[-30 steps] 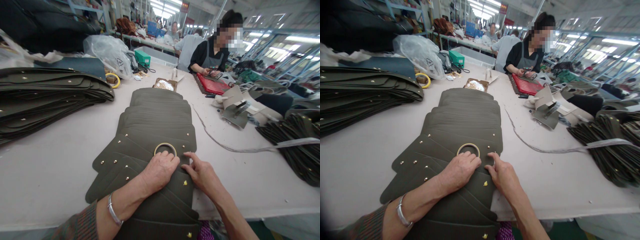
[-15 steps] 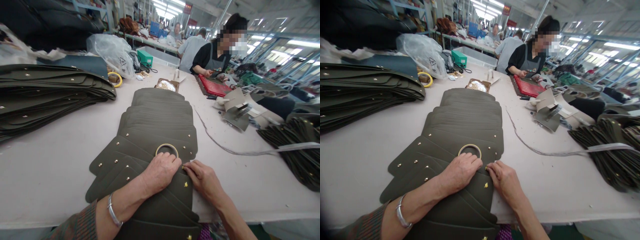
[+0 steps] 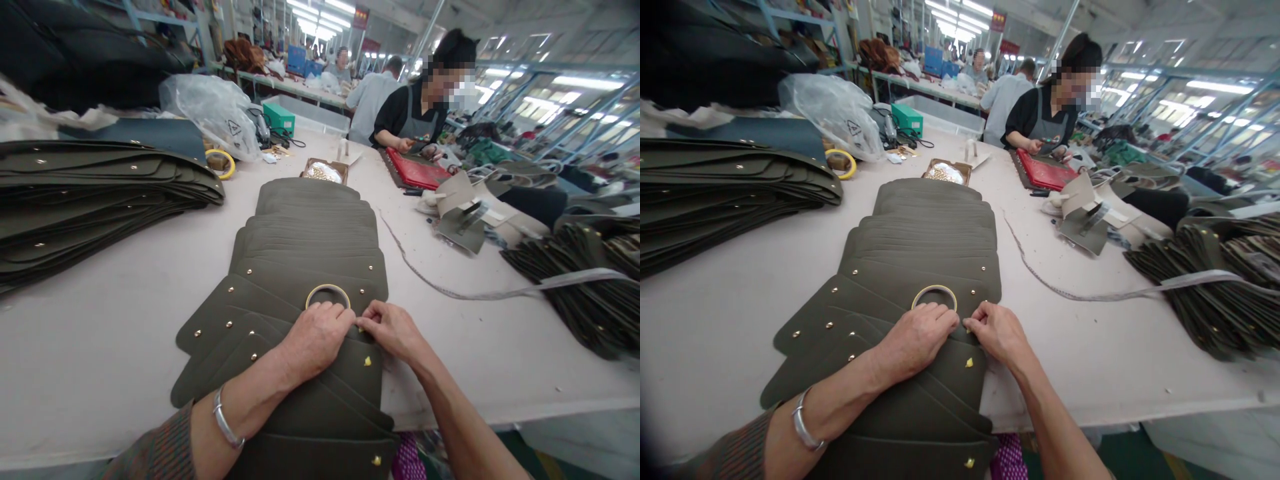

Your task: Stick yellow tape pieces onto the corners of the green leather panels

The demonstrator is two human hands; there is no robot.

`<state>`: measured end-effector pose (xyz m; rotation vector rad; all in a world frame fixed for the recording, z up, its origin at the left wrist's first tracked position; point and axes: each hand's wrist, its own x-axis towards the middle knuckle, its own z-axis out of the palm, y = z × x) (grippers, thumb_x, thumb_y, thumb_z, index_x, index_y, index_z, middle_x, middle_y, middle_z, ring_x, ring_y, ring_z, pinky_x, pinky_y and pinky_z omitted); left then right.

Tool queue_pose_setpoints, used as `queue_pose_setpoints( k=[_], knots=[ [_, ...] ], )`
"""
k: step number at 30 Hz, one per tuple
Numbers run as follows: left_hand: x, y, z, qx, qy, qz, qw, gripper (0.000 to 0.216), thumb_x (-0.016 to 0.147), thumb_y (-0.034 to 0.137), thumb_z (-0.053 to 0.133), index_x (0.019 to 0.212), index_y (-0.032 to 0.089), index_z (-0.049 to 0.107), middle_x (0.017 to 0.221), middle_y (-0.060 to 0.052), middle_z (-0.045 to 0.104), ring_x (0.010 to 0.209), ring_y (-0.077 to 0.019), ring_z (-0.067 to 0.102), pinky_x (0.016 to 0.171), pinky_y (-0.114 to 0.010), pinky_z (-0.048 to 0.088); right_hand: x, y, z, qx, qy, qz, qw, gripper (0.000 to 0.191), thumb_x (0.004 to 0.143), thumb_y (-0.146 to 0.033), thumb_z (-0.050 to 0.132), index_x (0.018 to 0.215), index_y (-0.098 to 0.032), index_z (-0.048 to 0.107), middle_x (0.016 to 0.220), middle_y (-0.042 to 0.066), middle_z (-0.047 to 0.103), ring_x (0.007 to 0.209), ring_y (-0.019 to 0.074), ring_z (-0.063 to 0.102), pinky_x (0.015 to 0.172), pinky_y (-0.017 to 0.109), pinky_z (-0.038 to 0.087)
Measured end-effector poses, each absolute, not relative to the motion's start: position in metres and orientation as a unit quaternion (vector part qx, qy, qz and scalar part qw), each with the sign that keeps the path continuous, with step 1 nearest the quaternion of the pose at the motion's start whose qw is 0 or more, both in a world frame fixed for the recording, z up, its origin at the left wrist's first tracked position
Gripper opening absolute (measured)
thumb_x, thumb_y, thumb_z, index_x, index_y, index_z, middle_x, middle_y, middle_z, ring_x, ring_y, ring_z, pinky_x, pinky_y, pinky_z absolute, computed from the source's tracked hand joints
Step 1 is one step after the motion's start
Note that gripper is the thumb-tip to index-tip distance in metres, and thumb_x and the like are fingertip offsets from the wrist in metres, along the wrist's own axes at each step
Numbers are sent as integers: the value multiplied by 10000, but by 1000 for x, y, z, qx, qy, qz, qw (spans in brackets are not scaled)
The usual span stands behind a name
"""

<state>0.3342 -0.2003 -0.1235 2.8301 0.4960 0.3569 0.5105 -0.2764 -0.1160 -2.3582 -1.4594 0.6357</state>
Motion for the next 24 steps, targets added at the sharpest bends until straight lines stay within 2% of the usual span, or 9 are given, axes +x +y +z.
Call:
queue_pose_setpoints(
  k=[6, 13, 16, 20, 22, 24],
  knots=[
    [332, -200, -123, 964, 164, 154, 139, 186, 965, 192, 362, 934, 180, 546, 858, -33, 580, 784, -185, 524, 720, -312, 435, 515, -300, -120, -748, -554, 232, 283, 191, 858, -306, 546, 808, -197, 695, 771, 14, 700, 718, 159, 629, 659, 263, 457],
    [331, -199, -122, 960, 148, 182, 154, 195, 964, 200, 368, 922, 181, 558, 826, -27, 595, 783, -181, 545, 727, -305, 452, 508, -306, -121, -722, -626, 179, 232, 163, 878, -231, 561, 832, -217, 716, 789, 29, 684, 752, 168, 631, 698, 283, 470],
    [330, -196, -123, 953, 141, 210, 167, 200, 962, 182, 379, 947, 187, 579, 820, -23, 619, 789, -169, 576, 745, -293, 476, 510, -304, -114, -719, -624, 209, 221, 158, 869, -225, 572, 793, -211, 710, 777, 23, 696, 745, 165, 632, 698, 280, 471],
    [327, -193, -123, 936, 121, 251, 216, 247, 970, 192, 395, 1161, 207, 552, 919, -22, 685, 841, -136, 644, 774, -253, 526, 516, -307, -105, -700, -622, 284, 207, 237, 893, -244, 526, 732, -215, 697, 706, -2, 686, 658, 148, 615, 608, 260, 457],
    [326, -193, -123, 933, 108, 255, 229, 366, 973, 220, 412, 1339, 226, 430, 1012, -25, 701, 889, -125, 666, 793, -243, 545, 517, -310, -104, -710, -603, 248, 265, 228, 905, -265, 507, 800, -214, 703, 742, 10, 692, 673, 152, 617, 614, 266, 470],
    [326, -194, -124, 933, 109, 253, 231, 482, 972, 235, 426, 1435, 224, 292, 1093, -40, 694, 932, -128, 674, 811, -248, 555, 513, -311, -104, -705, -591, 185, 344, 194, 901, -276, 518, 896, -206, 698, 813, 39, 702, 726, 164, 627, 658, 281, 494]
  ],
)
